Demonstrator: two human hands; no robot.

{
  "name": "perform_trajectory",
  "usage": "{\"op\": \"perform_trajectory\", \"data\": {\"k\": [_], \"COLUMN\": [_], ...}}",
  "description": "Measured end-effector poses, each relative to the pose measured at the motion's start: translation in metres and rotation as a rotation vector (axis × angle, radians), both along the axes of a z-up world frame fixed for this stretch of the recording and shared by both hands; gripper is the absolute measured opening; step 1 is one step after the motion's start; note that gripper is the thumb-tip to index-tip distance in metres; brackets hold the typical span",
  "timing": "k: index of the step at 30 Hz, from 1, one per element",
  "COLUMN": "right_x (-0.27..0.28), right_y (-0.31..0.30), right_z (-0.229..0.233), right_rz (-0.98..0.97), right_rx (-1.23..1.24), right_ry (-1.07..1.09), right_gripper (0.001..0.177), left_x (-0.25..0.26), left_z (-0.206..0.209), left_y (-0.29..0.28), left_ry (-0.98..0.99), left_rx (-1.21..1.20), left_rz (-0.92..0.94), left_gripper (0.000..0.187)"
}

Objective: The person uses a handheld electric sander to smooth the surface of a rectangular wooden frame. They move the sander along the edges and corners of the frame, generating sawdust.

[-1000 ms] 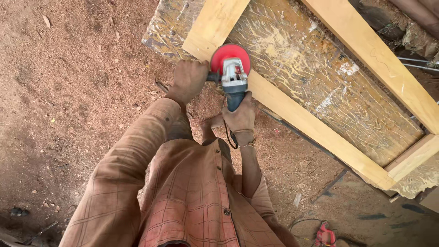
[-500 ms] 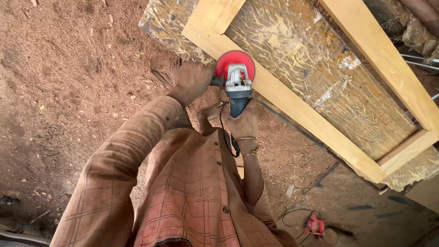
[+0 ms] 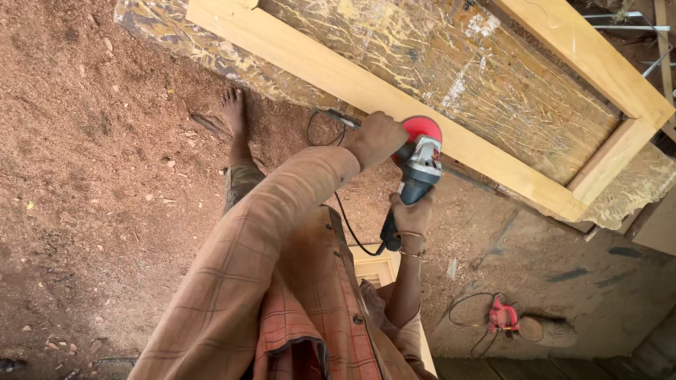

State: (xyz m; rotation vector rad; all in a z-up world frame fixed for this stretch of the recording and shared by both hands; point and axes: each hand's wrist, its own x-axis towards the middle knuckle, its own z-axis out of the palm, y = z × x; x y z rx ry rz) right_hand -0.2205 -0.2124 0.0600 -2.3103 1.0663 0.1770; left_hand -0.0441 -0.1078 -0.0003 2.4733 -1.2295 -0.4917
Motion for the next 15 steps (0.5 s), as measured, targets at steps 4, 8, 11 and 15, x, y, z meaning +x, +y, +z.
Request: {"op": "perform_trajectory", "data": {"k": [4,8,11,15], "right_x": [-0.023,0.003,0.053,0.122], "right_y": [-0.031,-0.014,0.025,0.104], "right_z": [-0.015,-0.024,-0.017,0.0], "right_rz": [0.001,0.11,0.201,0.263], "right_rx": [-0.008,0.004,0.024,0.047], "right_ry": [-0.082,-0.148,-0.116,0.011], "right_gripper": [0.079,0.083,0.082,0.087], "left_x": [-0.011,0.006,0.039,0.081], "left_z": [-0.004,-0.012,-0.013,-0.006], "left_y": [-0.051,-0.011,0.053,0.153], "left_ry": [-0.012,0.03,-0.026,-0.019], "left_rx": [0.071,0.054,0.023,0.086], "left_rz": [-0.072,0.013,0.124,0.25], "left_gripper": [0.008,0.009,0.007,0.006]}}
